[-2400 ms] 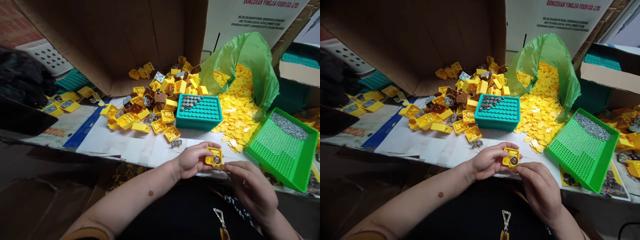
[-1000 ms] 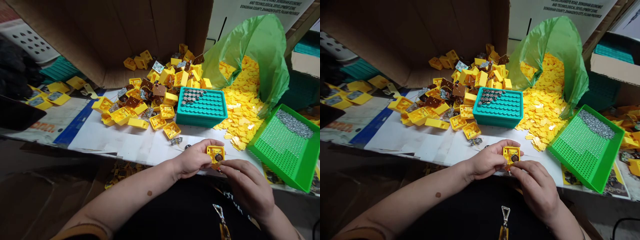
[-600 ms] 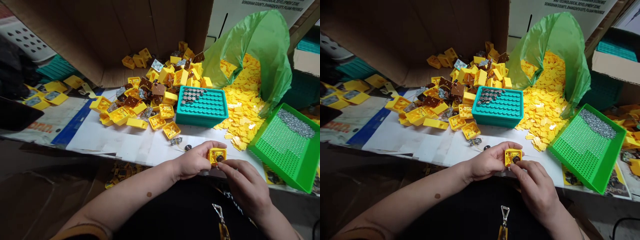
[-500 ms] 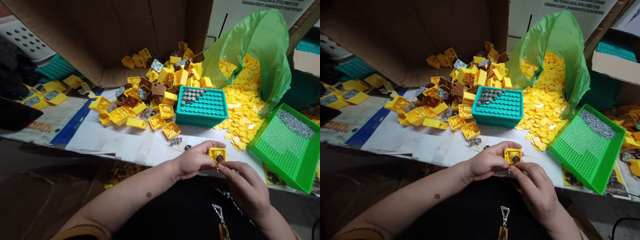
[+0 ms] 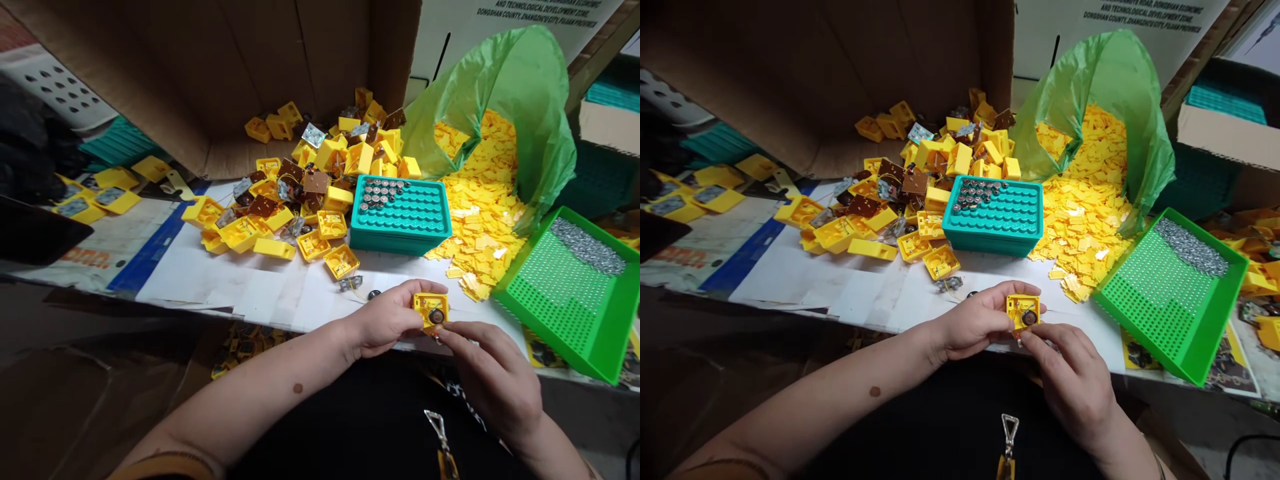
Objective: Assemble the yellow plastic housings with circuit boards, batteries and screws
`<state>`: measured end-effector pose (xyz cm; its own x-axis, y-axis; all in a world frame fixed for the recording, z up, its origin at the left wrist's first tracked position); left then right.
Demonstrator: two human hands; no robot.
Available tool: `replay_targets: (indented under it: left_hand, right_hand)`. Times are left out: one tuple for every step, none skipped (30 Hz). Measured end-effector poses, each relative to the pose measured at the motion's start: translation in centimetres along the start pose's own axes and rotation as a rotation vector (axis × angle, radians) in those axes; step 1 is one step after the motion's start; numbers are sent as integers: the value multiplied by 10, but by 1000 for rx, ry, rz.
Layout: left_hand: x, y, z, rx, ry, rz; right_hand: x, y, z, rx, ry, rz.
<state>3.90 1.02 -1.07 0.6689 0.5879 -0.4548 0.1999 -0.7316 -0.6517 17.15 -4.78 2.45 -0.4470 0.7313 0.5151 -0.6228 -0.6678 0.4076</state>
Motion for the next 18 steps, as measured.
replay_targets:
  left_hand:
    - [0,1,0,5,1,-15]
    - [0,1,1,14,-3,-31]
    - [0,1,1,25,-13,-44]
    - [0,1,1,32,-27,-49]
    - [0,0,1,31,-42,-44]
    - [-1,0,2,21,-59,-33]
    - [-1,-1,2,8,-74,-18]
    - [-2,-1,2,-3,-83,0]
    - [-2,-2,2,-12,-87,16]
    - [-3,-2,1,-16,-85,29]
    - [-3,-2,1,-16,-81,35]
    - [-3,-1,1,-12,-76,36]
    - [-3,-1,1,-5,-72,33]
    - [-2,0,2,3,-73,25]
    - [-2,0,2,12,-75,12]
    - [-2,1,3,13,-68,0]
    - [-2,1,3,3,-45,-7]
    - [-2,2,4,-20,-8,-10]
  right_hand:
    - [0,0,0,-3,0,-1]
    - [0,0,0,-2,4,-1]
    - [0,1,0,1,10,-3]
    - [0,1,0,4,14,-6]
    - [0,1,-1,4,16,-8]
    - [0,2,-1,1,13,-9]
    - [0,2,-1,-5,6,-8]
    - [-1,3,0,-12,1,-4]
    - [-1,3,0,-16,-2,0]
    - [-1,4,0,-19,-3,6]
    - [-2,4,-1,-21,0,11]
    - [-2,4,-1,-26,7,15]
    - [-2,4,-1,-34,18,15]
    - [-2,3,-2,-46,30,12]
    - [-1,3,-2,-60,41,7]
    - [-1,2,-3,-72,52,1]
    - [-1,1,-3,-81,62,-6]
    - [0,0,-3,-87,69,-10]
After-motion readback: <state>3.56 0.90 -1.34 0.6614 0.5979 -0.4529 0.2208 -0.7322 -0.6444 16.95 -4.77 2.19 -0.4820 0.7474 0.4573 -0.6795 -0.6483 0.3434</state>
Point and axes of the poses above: each hand's wrist, its own x-axis towards the middle knuckle, its own z-axis out of the back of the hand, y = z × x, the point moved 3 cm from there along x, towards the middle knuckle, and after that the axes turned 7 degrees about x, right-handed, at the moved point
